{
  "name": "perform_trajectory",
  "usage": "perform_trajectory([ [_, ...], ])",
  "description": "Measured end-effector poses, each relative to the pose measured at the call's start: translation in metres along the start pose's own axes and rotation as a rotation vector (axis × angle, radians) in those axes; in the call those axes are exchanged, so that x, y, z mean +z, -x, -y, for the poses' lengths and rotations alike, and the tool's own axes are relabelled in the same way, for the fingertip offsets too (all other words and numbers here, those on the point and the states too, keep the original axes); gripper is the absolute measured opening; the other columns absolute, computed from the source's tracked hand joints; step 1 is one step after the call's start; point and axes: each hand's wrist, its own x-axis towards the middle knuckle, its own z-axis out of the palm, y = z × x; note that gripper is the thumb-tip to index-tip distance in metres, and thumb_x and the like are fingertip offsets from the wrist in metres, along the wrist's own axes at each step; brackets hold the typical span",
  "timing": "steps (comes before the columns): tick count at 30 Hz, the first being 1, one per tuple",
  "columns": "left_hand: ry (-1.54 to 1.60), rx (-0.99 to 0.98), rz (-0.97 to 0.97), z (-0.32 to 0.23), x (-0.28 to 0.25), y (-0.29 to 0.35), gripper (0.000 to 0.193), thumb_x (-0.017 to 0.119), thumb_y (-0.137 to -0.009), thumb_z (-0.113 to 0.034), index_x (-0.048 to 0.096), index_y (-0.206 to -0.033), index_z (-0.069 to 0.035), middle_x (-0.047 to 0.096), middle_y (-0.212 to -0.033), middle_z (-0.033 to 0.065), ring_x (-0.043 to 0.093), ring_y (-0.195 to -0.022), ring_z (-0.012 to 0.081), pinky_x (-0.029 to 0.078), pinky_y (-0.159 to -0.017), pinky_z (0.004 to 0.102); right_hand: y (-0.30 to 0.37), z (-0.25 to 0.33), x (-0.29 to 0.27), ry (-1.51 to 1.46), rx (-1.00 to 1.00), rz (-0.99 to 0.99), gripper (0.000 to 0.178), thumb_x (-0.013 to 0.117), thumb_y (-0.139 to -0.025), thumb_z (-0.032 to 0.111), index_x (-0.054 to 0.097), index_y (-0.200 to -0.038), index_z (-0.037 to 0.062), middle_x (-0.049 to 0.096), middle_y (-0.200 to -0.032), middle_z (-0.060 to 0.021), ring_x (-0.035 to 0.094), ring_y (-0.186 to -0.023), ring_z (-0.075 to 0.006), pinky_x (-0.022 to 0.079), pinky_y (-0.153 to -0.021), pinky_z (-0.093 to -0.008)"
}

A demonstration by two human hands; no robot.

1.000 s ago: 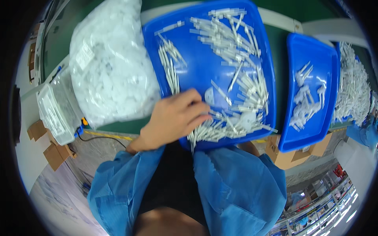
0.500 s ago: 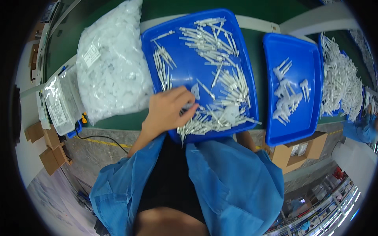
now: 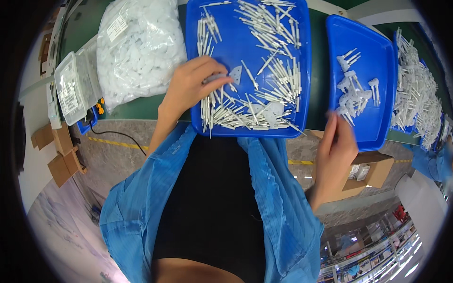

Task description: Assembling small white plastic components into a larger base part by hand.

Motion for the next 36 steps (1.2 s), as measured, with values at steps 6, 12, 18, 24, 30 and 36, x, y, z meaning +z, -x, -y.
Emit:
perform_trajectory([
  [6,0.165,-0.27,-0.145,-0.011,-0.002,-0.017,0.014,0.082,-0.083,-0.012,0.073,-0.091,-0.004,0.069,-0.085,0.0039,0.063,-0.067,0.0104,0.048,-0.056,0.0238,-0.041,-0.029,0.051,0.45,-0.275,-0.263,0.029,0.074,-0.092,0.024,0.075,-0.111,0.0021,0.068,-0.095,-0.0115,0.065,-0.089,-0.0296,0.05,-0.077,-0.0376],
  [12,0.967,-0.495,-0.284,-0.026,-0.01,-0.028,0.011,0.075,-0.09,-0.006,0.072,-0.098,0.001,0.073,-0.092,0.0069,0.065,-0.07,0.009,0.049,-0.059,0.0188,-0.045,-0.002,0.059,0.328,-0.274,-0.18,0.023,0.07,-0.095,0.019,0.076,-0.106,-0.0003,0.067,-0.09,-0.0107,0.061,-0.084,-0.0273,0.048,-0.075,-0.0364],
  [18,1.369,-0.631,-0.192,-0.027,0.013,-0.037,0.016,0.066,-0.098,-0.008,0.064,-0.109,0.003,0.071,-0.091,0.0095,0.067,-0.076,0.0096,0.053,-0.063,0.0219,-0.044,0.019,0.048,0.259,-0.292,-0.275,0.026,0.072,-0.093,0.006,0.075,-0.119,0.0062,0.061,-0.1,-0.012,0.061,-0.087,-0.023,0.051,-0.077,-0.0351],
  [24,1.193,-0.548,-0.247,-0.023,0.023,-0.029,0.017,0.069,-0.096,-0.009,0.066,-0.109,0.002,0.073,-0.087,0.0068,0.066,-0.069,0.0056,0.048,-0.054,0.018,-0.066,0.063,0.064,0.345,-0.621,0.055,0.034,0.076,-0.085,0.006,0.074,-0.118,0.0153,0.062,-0.114,-0.0082,0.059,-0.106,-0.0265,0.048,-0.088,-0.0353],
  [30,1.331,-0.613,-0.37,-0.027,0.022,-0.023,0.018,0.059,-0.103,-0.011,0.059,-0.113,0.004,0.068,-0.097,0.0127,0.068,-0.081,0.0138,0.058,-0.071,0.0255,-0.082,0.063,0.082,0.153,-0.859,0.183,0.016,0.072,-0.088,0.004,0.062,-0.101,0.0005,0.07,-0.101,-0.0088,0.066,-0.092,-0.0265,0.052,-0.083,-0.0373],
  [36,1.377,-0.596,-0.52,-0.033,0.022,-0.03,0.018,0.057,-0.104,-0.011,0.055,-0.113,0.005,0.065,-0.102,0.0131,0.071,-0.089,0.0206,0.059,-0.073,0.0307,-0.051,0.096,0.058,-0.428,-0.134,0.423,0.015,0.059,-0.101,0.007,0.056,-0.114,0.0017,0.071,-0.081,-0.0133,0.069,-0.064,-0.0179,0.052,-0.058,-0.0298],
])
